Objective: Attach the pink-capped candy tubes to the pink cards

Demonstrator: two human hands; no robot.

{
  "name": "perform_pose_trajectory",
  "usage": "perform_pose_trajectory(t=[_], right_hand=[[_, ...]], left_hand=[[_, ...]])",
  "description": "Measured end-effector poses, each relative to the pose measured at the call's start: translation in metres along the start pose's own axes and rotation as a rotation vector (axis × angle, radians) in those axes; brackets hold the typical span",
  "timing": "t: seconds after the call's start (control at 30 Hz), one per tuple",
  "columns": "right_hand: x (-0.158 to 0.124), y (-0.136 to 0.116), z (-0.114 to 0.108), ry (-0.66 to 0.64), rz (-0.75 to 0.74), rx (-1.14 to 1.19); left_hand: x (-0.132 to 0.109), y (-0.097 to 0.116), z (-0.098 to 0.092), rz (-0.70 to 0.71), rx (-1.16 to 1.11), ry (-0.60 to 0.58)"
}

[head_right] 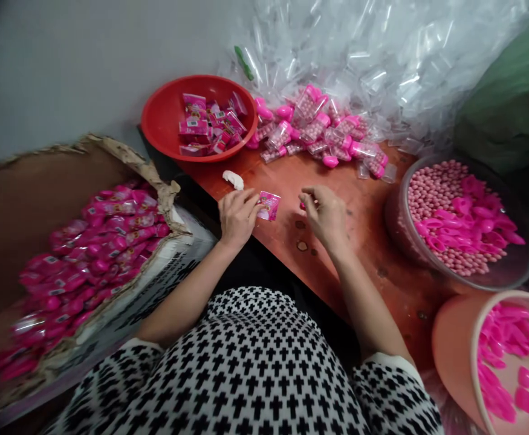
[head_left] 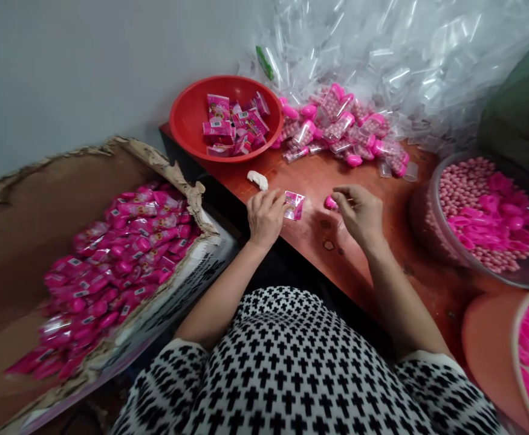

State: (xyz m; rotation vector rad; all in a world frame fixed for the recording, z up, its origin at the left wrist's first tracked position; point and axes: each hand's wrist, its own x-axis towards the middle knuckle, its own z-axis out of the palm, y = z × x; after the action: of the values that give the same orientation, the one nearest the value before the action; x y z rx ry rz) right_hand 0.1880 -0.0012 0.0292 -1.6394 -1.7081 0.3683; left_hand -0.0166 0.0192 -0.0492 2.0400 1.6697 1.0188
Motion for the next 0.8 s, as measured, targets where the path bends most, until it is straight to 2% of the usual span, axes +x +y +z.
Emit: perform_pose_trajectory(t=[0.1, 0.23, 0.3, 0.4, 0.47, 0.57, 0.67, 0.8], right_hand=[[-0.008, -0.006, 0.018, -0.086, -0.016, 0.033], [-0.012, -0.002, 0.026, -0.137, 0.003, 0.037], [-0.013, -0.001, 0.026, -0.136, 0.031, 0.045], [-0.013, -0.001, 0.026, -0.144, 0.076, 0.087], [-0.014, -0.002, 0.028, -0.159, 0.097, 0.121], [-0.015, -0.002, 0.032, -0.181, 0.110, 0.150], [-0.015, -0.001, 0.037, -0.203, 0.124, 0.206], [-0.015, 0.002, 0.048, -0.212, 0.224, 0.312]], left_hand=[[0.015, -0.014, -0.013, -0.122, 0.069, 0.102], [0.040, -0.039, -0.015, -0.156, 0.062, 0.027], [0.044, -0.042, -0.014, -0.155, 0.044, 0.016], [0.035, -0.032, -0.014, -0.129, 0.046, 0.078], [0.023, -0.019, -0.014, -0.054, 0.034, 0.088], [0.007, -0.004, -0.009, 0.072, -0.016, -0.044], [-0.001, -0.002, 0.002, 0.090, -0.030, -0.131], [-0.002, -0.007, 0.012, 0.066, -0.031, -0.078]])
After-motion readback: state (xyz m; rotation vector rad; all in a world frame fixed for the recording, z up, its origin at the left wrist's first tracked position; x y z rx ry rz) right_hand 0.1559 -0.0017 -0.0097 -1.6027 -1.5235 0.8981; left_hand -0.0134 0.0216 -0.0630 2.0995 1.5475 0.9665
